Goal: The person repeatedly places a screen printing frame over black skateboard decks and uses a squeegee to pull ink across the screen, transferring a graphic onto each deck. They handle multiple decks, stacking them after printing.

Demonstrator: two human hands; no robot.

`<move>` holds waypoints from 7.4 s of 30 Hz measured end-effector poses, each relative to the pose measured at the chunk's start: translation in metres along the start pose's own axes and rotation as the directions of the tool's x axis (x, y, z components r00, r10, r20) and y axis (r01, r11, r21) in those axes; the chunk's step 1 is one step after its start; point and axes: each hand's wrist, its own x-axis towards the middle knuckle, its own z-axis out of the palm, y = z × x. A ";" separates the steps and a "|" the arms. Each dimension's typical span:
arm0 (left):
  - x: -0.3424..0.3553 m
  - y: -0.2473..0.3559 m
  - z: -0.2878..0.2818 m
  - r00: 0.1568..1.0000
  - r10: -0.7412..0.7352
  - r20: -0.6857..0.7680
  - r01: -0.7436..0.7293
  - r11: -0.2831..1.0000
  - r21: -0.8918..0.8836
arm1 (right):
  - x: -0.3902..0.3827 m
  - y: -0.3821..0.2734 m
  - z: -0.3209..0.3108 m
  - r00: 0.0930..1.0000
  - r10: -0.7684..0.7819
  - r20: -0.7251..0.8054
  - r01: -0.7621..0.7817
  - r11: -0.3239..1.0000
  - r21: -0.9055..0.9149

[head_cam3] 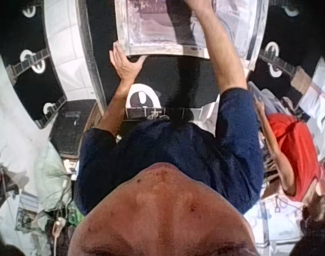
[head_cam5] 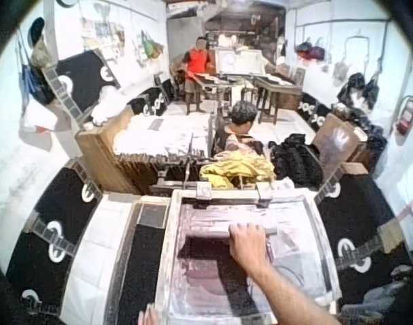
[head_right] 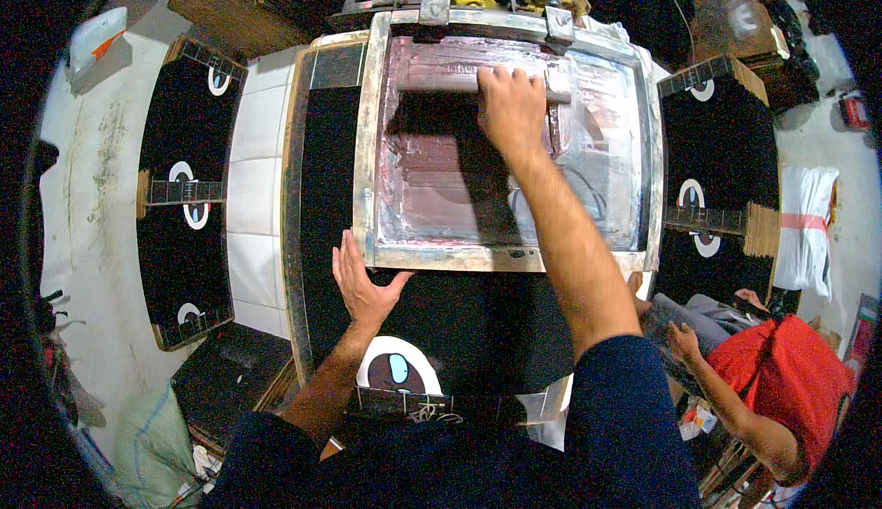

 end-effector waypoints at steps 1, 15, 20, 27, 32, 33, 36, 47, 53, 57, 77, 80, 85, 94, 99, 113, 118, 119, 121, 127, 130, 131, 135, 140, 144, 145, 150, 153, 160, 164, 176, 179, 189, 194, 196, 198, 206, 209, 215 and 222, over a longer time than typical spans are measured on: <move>0.001 0.000 0.000 1.000 0.017 -0.006 -0.017 1.000 -0.008 | -0.020 -0.010 -0.009 0.999 0.027 0.031 -0.027 1.000 -0.007; 0.004 0.002 -0.001 0.999 0.009 -0.032 -0.009 1.000 -0.020 | 0.050 0.011 0.018 0.999 0.039 0.020 -0.038 0.998 -0.041; 0.003 0.002 0.002 1.000 -0.022 -0.012 0.022 1.000 -0.022 | -0.041 -0.015 -0.008 0.999 0.019 -0.026 -0.019 1.000 0.000; 0.010 0.003 0.000 0.992 0.003 -0.125 -0.031 0.974 -0.224 | -0.076 -0.030 -0.025 1.000 0.013 -0.013 -0.012 0.998 0.063; 0.010 -0.002 0.011 0.994 -0.079 -0.074 0.050 0.944 -0.325 | -0.074 -0.026 -0.035 0.994 -0.007 0.106 0.003 0.999 0.035; 0.009 -0.004 0.014 0.990 -0.068 -0.123 0.013 0.916 -0.401 | -0.070 -0.025 -0.036 0.990 0.007 0.143 -0.009 1.000 0.012; 0.003 -0.009 0.023 0.977 -0.080 -0.195 -0.040 0.837 -0.545 | -0.049 -0.016 -0.038 0.997 0.049 0.054 -0.051 0.998 0.035; 0.002 -0.009 0.021 0.967 0.007 -0.256 -0.122 0.890 -0.440 | -0.024 0.004 -0.053 0.912 -0.021 0.409 -0.071 0.975 0.209; 0.000 -0.010 0.022 0.966 0.009 -0.258 -0.123 0.895 -0.429 | 0.051 0.044 0.003 0.952 -0.073 0.297 0.041 0.993 0.112; 0.000 -0.010 0.021 0.969 0.005 -0.249 -0.108 0.910 -0.401 | 0.121 0.066 0.032 0.930 -0.153 0.333 0.079 0.971 0.226; 0.004 -0.006 0.016 0.964 0.035 -0.262 -0.136 0.915 -0.381 | 0.113 0.053 0.003 0.955 0.027 0.296 -0.059 0.993 0.101; 0.005 -0.005 0.015 0.961 0.034 -0.275 -0.142 0.911 -0.386 | 0.137 0.063 0.019 0.920 0.047 0.390 -0.073 0.996 0.053; 0.004 -0.004 0.014 0.951 0.050 -0.306 -0.163 0.920 -0.356 | 0.081 0.040 0.014 0.966 0.159 -0.205 -0.120 0.975 0.188; 0.003 0.004 0.003 0.957 -0.026 -0.288 -0.124 0.863 -0.489 | -0.183 -0.117 -0.061 0.933 0.356 -0.048 -0.312 0.869 0.385; 0.011 0.035 -0.052 0.916 -0.078 -0.393 -0.184 0.790 -0.585 | -0.168 -0.136 -0.113 0.880 0.383 -0.281 -0.220 0.854 0.472; -0.007 -0.126 -0.189 0.892 -0.128 -0.433 -0.091 0.889 -0.449 | 0.000 -0.111 -0.301 0.841 0.411 -0.352 -0.300 0.895 0.330; -0.264 -0.283 -0.139 0.778 -0.628 0.020 0.531 0.640 -0.555 | 0.035 -0.102 -0.328 0.835 0.509 -0.208 -0.445 0.848 0.288; -0.312 -0.294 -0.134 0.661 -0.745 0.089 0.616 0.470 -0.632 | 0.040 -0.100 -0.331 0.834 0.504 -0.224 -0.443 0.854 0.272; -0.386 -0.307 -0.134 0.585 -0.811 0.011 0.627 0.443 -0.641 | 0.047 -0.099 -0.334 0.828 0.516 -0.218 -0.452 0.845 0.284; -0.399 -0.309 -0.123 0.499 -0.858 -0.120 0.679 0.473 -0.562 | 0.050 -0.101 -0.338 0.807 0.569 -0.159 -0.512 0.808 0.293; -0.307 -0.298 -0.111 0.594 -0.804 0.020 0.503 0.352 -0.789 | 0.047 -0.102 -0.337 0.802 0.565 -0.196 -0.509 0.816 0.272; -0.272 -0.284 -0.110 0.696 -0.717 -0.041 0.399 0.433 -0.808 | 0.046 -0.101 -0.336 0.804 0.570 -0.169 -0.519 0.811 0.269; -0.124 -0.178 -0.131 0.911 -0.404 -0.084 0.169 0.553 -0.816 | 0.034 -0.101 -0.323 0.813 0.553 -0.181 -0.494 0.820 0.289; 0.029 0.000 -0.182 0.992 -0.115 0.057 0.115 0.607 -0.787 | 0.001 -0.104 -0.292 0.831 0.477 -0.287 -0.371 0.859 0.354; 0.093 0.097 -0.179 0.935 -0.198 0.295 0.273 -0.132 -0.953 | -0.041 -0.101 -0.252 0.854 0.291 -0.432 -0.086 0.897 0.434; 0.099 0.105 -0.170 0.907 -0.253 0.337 0.286 -0.219 -0.933 | -0.061 -0.094 -0.239 0.802 0.325 -0.501 -0.022 0.854 0.519; 0.062 0.070 -0.087 0.792 -0.419 0.445 0.319 -0.338 -0.886 | -0.232 -0.050 -0.167 0.565 0.664 -0.489 -0.149 0.666 0.731; 0.041 0.036 -0.035 0.565 -0.610 0.556 0.520 -0.260 -0.814 | -0.368 -0.026 -0.121 0.524 0.785 -0.332 -0.587 0.615 0.526; 0.011 -0.013 0.010 0.528 -0.707 0.470 0.703 0.055 -0.709 | -0.511 0.055 0.040 0.022 0.101 0.995 -0.411 -0.906 0.101; 0.003 -0.030 0.010 0.531 -0.697 0.482 0.694 0.031 -0.719 | -0.558 0.056 0.109 0.060 -0.016 0.998 -0.398 -0.917 0.009; -0.002 -0.030 0.006 0.563 -0.647 0.515 0.677 0.004 -0.736 | -0.504 0.136 0.096 0.146 0.391 0.909 -0.151 -0.899 0.411; -0.001 -0.034 0.012 0.594 -0.590 0.546 0.683 0.011 -0.730 | -0.437 0.160 0.006 0.183 0.722 0.668 -0.180 -0.643 0.744; 0.002 -0.048 0.025 0.581 -0.431 0.690 0.736 -0.083 -0.672 | -0.343 0.152 -0.234 0.016 0.999 -0.048 -0.149 0.050 0.988; 0.004 -0.044 0.016 0.583 -0.338 0.739 0.765 -0.078 -0.639 | -0.324 0.050 -0.199 0.451 0.881 0.144 -0.776 0.307 0.551; 0.006 -0.043 0.013 0.551 -0.318 0.771 0.767 -0.170 -0.618 | -0.328 -0.010 -0.152 0.371 0.742 0.558 -0.924 0.233 0.305; 0.008 -0.046 0.011 0.516 -0.336 0.788 0.757 -0.252 -0.603 | -0.328 -0.053 -0.100 0.424 0.783 0.454 -0.887 0.461 0.034; 0.012 -0.067 0.015 0.530 -0.128 0.838 0.798 -0.259 -0.545 | -0.295 -0.083 -0.013 0.438 0.889 0.135 -0.883 0.396 0.253; 0.012 -0.087 0.001 0.595 -0.014 0.803 0.802 0.068 -0.593 | -0.315 -0.092 -0.040 0.241 0.925 0.293 -0.969 0.244 0.025; 0.016 -0.215 -0.077 0.883 0.094 0.459 0.322 0.589 -0.741 | -0.397 -0.182 -0.034 0.486 0.814 -0.318 -0.862 0.387 -0.327; 0.028 -0.546 -0.124 0.751 -0.391 0.532 0.584 0.769 -0.260 | -0.381 -0.319 -0.033 -0.043 0.999 -0.013 -0.943 -0.045 -0.331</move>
